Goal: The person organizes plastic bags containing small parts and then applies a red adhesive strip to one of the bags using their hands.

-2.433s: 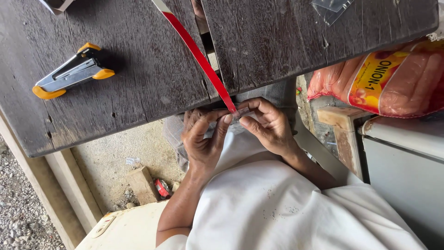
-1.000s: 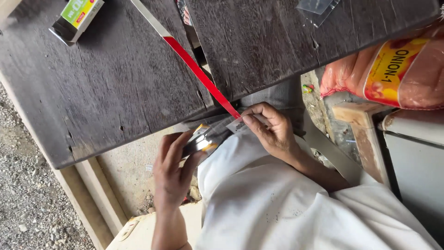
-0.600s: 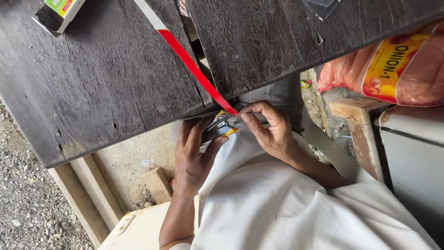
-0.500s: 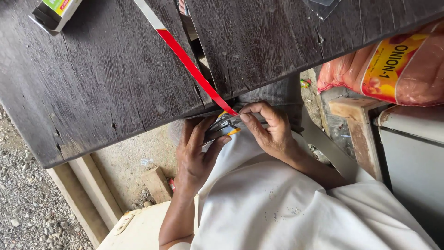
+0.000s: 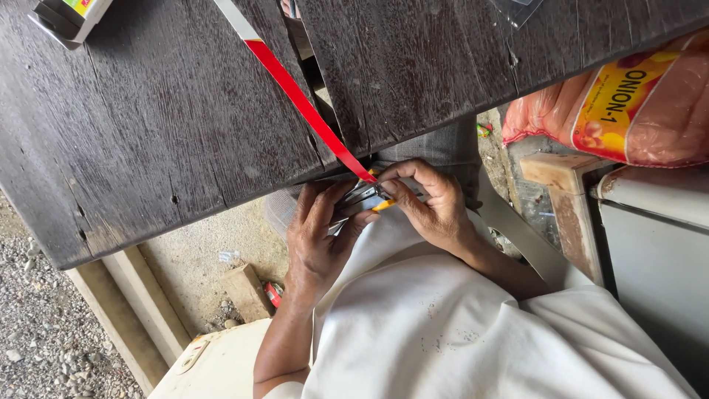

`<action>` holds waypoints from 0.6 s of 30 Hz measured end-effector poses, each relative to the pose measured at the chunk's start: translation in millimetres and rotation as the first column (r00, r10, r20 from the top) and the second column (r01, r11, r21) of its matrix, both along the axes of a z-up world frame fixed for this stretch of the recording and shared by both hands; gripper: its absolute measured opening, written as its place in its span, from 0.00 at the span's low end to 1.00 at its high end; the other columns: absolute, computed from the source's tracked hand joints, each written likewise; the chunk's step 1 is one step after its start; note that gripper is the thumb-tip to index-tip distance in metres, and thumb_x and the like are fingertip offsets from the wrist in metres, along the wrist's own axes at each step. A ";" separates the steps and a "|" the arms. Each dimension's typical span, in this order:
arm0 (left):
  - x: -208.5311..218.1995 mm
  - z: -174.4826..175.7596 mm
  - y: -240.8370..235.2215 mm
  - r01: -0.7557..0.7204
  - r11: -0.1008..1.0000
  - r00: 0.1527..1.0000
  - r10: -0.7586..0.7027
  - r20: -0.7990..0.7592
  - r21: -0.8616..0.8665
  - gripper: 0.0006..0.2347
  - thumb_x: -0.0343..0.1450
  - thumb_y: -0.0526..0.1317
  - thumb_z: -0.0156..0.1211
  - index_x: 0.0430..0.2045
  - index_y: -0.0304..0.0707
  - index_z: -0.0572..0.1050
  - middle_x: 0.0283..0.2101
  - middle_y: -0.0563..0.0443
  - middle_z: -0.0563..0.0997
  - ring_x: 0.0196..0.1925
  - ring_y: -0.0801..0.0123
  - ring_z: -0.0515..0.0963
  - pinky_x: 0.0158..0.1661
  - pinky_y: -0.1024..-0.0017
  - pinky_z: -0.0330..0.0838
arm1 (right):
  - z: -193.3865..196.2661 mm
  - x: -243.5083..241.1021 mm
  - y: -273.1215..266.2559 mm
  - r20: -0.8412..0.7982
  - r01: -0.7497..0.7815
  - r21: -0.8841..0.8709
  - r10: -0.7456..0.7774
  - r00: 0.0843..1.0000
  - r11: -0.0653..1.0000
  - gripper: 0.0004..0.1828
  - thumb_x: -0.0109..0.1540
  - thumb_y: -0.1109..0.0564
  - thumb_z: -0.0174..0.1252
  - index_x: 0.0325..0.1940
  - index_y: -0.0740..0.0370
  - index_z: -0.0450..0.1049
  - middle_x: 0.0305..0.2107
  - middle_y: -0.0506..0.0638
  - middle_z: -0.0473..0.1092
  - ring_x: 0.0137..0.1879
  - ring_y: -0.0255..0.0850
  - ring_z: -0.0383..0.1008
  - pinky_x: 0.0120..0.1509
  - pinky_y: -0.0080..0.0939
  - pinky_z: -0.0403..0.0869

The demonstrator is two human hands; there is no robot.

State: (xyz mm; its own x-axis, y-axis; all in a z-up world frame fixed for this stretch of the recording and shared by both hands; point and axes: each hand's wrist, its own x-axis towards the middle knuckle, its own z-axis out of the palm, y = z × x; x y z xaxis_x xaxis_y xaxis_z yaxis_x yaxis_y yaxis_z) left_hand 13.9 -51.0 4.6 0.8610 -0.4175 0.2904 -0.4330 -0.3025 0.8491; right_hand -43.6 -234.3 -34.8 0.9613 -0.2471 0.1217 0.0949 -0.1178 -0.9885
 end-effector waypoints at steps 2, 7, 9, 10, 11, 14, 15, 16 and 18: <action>0.8 2.6 -2.0 -0.001 1.000 1.000 0.001 -0.017 -0.024 0.17 0.65 0.39 0.75 0.46 0.31 0.79 0.36 0.41 0.75 0.32 0.51 0.83 0.36 0.65 0.81 | -2.7 -1.8 -1.9 -0.053 -0.022 0.041 0.024 0.998 0.999 0.06 0.67 0.62 0.60 0.45 0.66 0.80 0.29 0.54 0.79 0.41 0.33 0.76 0.51 0.41 0.76; 0.7 -0.2 -3.1 -0.012 0.997 0.999 0.009 -0.037 -0.071 0.17 0.65 0.37 0.75 0.44 0.29 0.79 0.35 0.40 0.75 0.31 0.52 0.83 0.35 0.67 0.82 | -4.2 -2.4 -3.7 -0.079 -0.019 0.077 0.025 0.997 0.997 0.06 0.66 0.62 0.61 0.45 0.66 0.80 0.29 0.54 0.79 0.42 0.33 0.76 0.51 0.41 0.77; 1.4 -2.8 -2.8 -0.014 0.997 1.000 0.013 -0.015 -0.071 0.16 0.65 0.38 0.75 0.44 0.30 0.80 0.35 0.40 0.75 0.32 0.51 0.83 0.37 0.65 0.81 | -4.4 -1.9 -4.9 -0.090 -0.019 0.094 0.027 0.996 0.995 0.06 0.66 0.62 0.61 0.45 0.67 0.80 0.29 0.53 0.80 0.42 0.32 0.75 0.51 0.41 0.77; 2.0 -3.7 -2.6 -0.012 0.998 1.000 0.011 -0.006 -0.067 0.16 0.65 0.38 0.75 0.43 0.30 0.80 0.35 0.40 0.76 0.32 0.51 0.83 0.37 0.65 0.81 | -3.4 -0.9 -5.6 -0.093 -0.020 0.095 0.029 0.995 0.995 0.06 0.67 0.62 0.61 0.45 0.67 0.80 0.29 0.53 0.79 0.42 0.32 0.75 0.51 0.41 0.77; 2.3 -4.5 -2.1 -0.010 0.998 1.000 0.010 0.003 -0.062 0.16 0.65 0.37 0.76 0.43 0.30 0.80 0.36 0.40 0.76 0.33 0.51 0.83 0.37 0.64 0.80 | -2.2 -0.2 -6.0 -0.096 -0.021 0.096 0.030 0.995 0.995 0.06 0.67 0.62 0.61 0.45 0.68 0.80 0.29 0.54 0.79 0.42 0.32 0.75 0.51 0.42 0.77; 0.7 -4.4 -3.4 -0.022 0.997 1.000 0.022 -0.008 -0.068 0.16 0.65 0.38 0.75 0.42 0.30 0.80 0.36 0.40 0.77 0.33 0.51 0.83 0.38 0.64 0.80 | -15.6 -6.5 -7.7 -0.098 -0.040 0.062 0.046 0.994 0.997 0.07 0.66 0.62 0.62 0.45 0.69 0.81 0.31 0.57 0.80 0.43 0.35 0.78 0.52 0.44 0.79; 0.7 -3.5 -3.5 -0.022 0.997 1.000 0.022 -0.008 -0.068 0.16 0.65 0.38 0.75 0.42 0.30 0.80 0.36 0.40 0.77 0.33 0.51 0.83 0.38 0.64 0.80 | -14.4 -5.8 -8.1 -0.098 -0.039 0.062 0.045 0.994 0.997 0.07 0.66 0.62 0.62 0.45 0.69 0.81 0.31 0.57 0.80 0.43 0.35 0.78 0.52 0.44 0.79; 0.7 -2.6 -3.4 -0.025 0.997 1.000 0.024 -0.011 -0.069 0.16 0.65 0.37 0.75 0.42 0.30 0.80 0.36 0.40 0.77 0.33 0.51 0.83 0.38 0.64 0.80 | -13.1 -5.2 -8.4 -0.091 -0.038 0.064 0.044 0.995 0.997 0.07 0.66 0.62 0.61 0.45 0.69 0.81 0.32 0.57 0.81 0.44 0.35 0.78 0.52 0.45 0.79; 1.2 -2.0 -4.0 -0.029 0.997 0.999 0.028 -0.014 -0.069 0.16 0.65 0.37 0.75 0.43 0.29 0.80 0.36 0.40 0.77 0.33 0.51 0.83 0.38 0.64 0.80 | -10.1 -3.9 -9.6 -0.084 -0.039 0.065 0.044 0.996 0.997 0.08 0.67 0.61 0.60 0.46 0.69 0.81 0.33 0.57 0.81 0.45 0.34 0.77 0.52 0.45 0.78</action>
State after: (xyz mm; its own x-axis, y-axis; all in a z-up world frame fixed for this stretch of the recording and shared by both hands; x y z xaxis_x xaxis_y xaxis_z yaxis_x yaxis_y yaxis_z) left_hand 15.1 -55.1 2.6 0.8765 -0.3715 0.3063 -0.4134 -0.2547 0.8742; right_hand -47.5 -244.0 -44.9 0.9771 -0.2114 0.0246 0.0138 -0.0525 -0.9985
